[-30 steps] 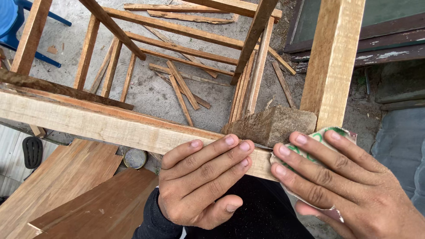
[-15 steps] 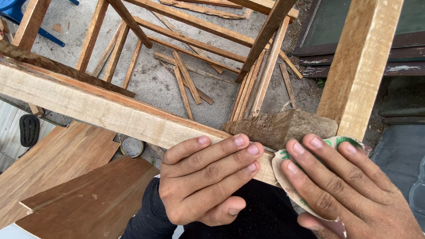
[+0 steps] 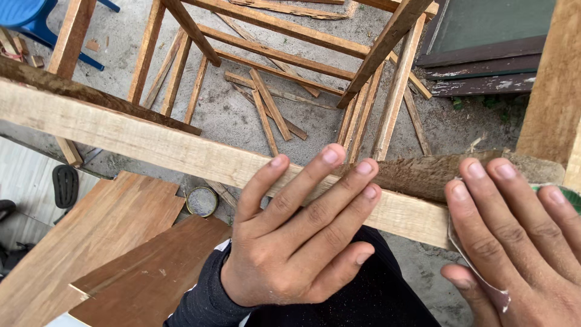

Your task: The person sands the surface and edges of a wooden frame by hand using a piece of sandpaper.

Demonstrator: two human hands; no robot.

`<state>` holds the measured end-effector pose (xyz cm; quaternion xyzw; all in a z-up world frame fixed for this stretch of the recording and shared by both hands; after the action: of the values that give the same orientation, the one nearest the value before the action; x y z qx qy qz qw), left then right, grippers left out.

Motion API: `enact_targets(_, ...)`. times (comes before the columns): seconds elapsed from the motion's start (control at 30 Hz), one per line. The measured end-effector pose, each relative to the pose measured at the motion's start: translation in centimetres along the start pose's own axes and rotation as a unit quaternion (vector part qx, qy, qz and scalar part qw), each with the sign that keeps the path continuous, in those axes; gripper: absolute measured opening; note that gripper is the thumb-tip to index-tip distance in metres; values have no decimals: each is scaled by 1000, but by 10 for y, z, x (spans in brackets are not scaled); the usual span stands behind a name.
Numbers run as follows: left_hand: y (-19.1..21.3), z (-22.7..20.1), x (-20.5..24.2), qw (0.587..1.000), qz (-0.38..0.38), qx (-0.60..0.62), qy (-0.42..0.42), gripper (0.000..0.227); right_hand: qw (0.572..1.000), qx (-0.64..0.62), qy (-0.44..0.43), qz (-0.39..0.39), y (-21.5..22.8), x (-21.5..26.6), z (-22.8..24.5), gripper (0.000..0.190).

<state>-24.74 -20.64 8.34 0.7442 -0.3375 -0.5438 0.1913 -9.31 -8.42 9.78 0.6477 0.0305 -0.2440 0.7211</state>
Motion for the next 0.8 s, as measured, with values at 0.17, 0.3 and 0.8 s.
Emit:
enact_targets(0.17, 1, 4, -1, 997, 58, -30, -43, 48, 996, 67, -58, -7, -15, -17, 38, 58)
enact_targets(0.3, -3, 8, 2, 995, 71, -18, -71, 50, 987, 39, -153, -35, -7, -14, 33, 51)
enact_targets(0.8, -3, 9, 1, 998, 17, -2, -55, 50, 977, 17, -187, -99, -3, -18, 33, 43)
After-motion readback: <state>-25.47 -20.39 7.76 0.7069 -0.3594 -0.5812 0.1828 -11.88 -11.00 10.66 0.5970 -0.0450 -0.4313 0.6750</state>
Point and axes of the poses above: each hand's wrist, its own x-axis away from the middle knuckle, its own y-axis out of the back of the hand, z = x × y, the point moved 7 cm from there along -x, towards the middle knuckle, and after that the axes turned 7 degrees about -z, right-handed, at the moved point
